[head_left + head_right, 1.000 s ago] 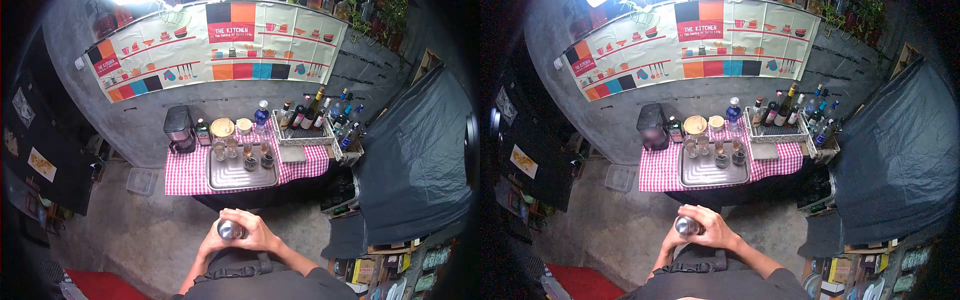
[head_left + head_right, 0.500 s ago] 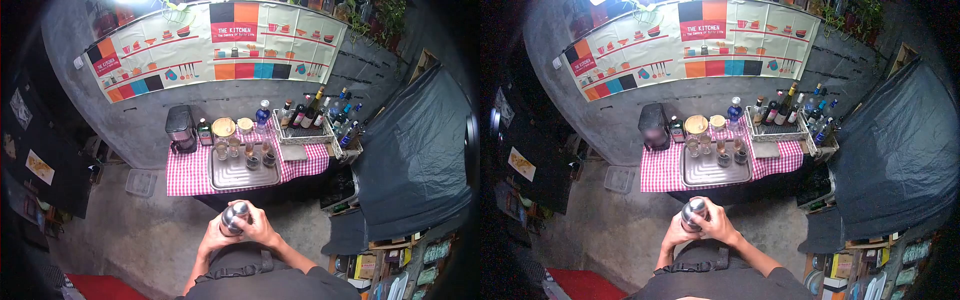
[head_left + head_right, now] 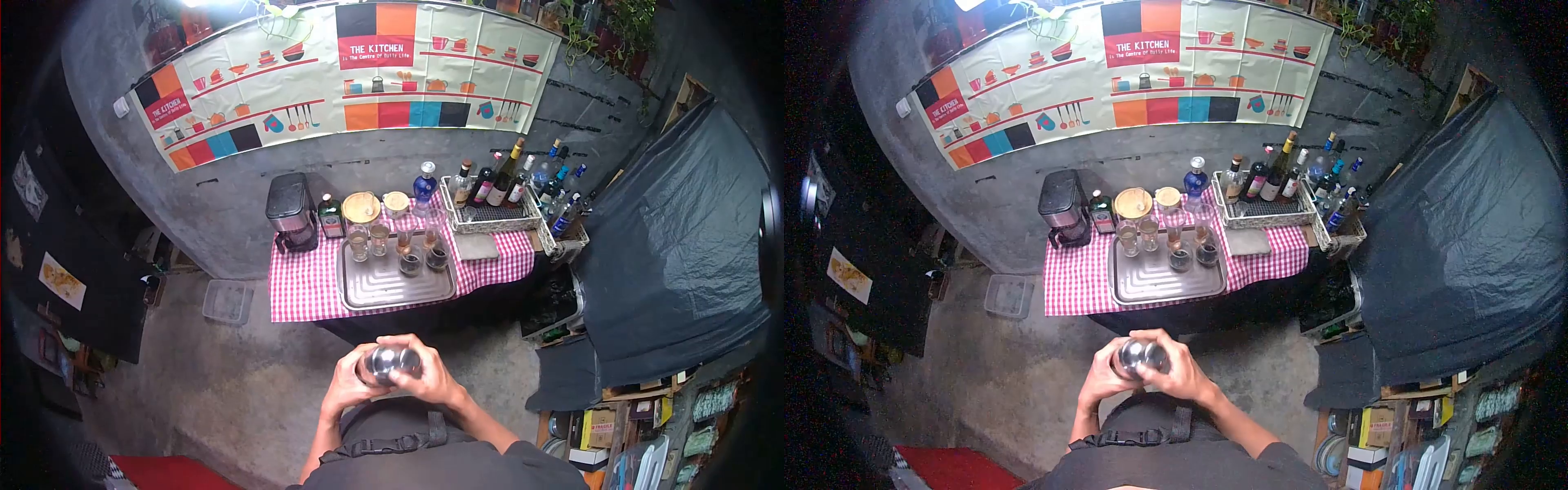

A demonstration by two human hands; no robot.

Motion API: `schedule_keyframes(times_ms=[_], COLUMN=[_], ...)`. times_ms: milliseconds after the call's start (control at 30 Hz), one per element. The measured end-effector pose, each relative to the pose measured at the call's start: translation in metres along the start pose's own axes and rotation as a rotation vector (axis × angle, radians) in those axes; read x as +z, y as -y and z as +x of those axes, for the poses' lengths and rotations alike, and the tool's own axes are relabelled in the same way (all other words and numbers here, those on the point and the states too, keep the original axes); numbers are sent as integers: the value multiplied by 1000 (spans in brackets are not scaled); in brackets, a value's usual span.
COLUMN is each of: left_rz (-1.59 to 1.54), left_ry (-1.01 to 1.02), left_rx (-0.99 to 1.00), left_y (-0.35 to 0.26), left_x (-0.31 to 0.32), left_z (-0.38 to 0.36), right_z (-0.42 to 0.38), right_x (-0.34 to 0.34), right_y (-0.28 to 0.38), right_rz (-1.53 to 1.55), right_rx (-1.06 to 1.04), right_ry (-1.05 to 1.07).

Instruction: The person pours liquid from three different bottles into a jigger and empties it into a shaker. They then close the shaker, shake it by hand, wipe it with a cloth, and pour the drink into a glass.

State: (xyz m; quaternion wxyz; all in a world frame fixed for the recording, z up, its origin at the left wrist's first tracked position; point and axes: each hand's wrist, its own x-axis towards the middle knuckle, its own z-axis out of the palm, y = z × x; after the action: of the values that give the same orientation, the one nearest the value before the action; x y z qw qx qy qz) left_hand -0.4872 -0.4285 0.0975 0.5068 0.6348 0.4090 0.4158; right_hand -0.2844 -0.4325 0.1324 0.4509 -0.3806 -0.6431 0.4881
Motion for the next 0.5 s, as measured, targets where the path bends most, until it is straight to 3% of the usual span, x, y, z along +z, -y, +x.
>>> schedule_keyframes(times_ms=[133,200,267,333,433,500], left_rz=[-106,-188,-71,31,21,-139], left_ry=[76,154,119,82,28,90], left_rx=[12,-177,-176,-88,35,-17], left_y=[6,-7,2,-2,12,14], left_x=[7,9,8,5,10,14], left_z=[1,2,3,5,8,7], right_z=[9,9,3,-5,-7,0], right_x=[-4,-5,-9,-14,-13,-11], right_y=[13,17,3,-6,14,12], right_rz=[-323,-160,-2,47,-95,-289], right_rx=[-313,-80,138,81,-134,-261], right_ry=[179,81,-39,-48,103,114])
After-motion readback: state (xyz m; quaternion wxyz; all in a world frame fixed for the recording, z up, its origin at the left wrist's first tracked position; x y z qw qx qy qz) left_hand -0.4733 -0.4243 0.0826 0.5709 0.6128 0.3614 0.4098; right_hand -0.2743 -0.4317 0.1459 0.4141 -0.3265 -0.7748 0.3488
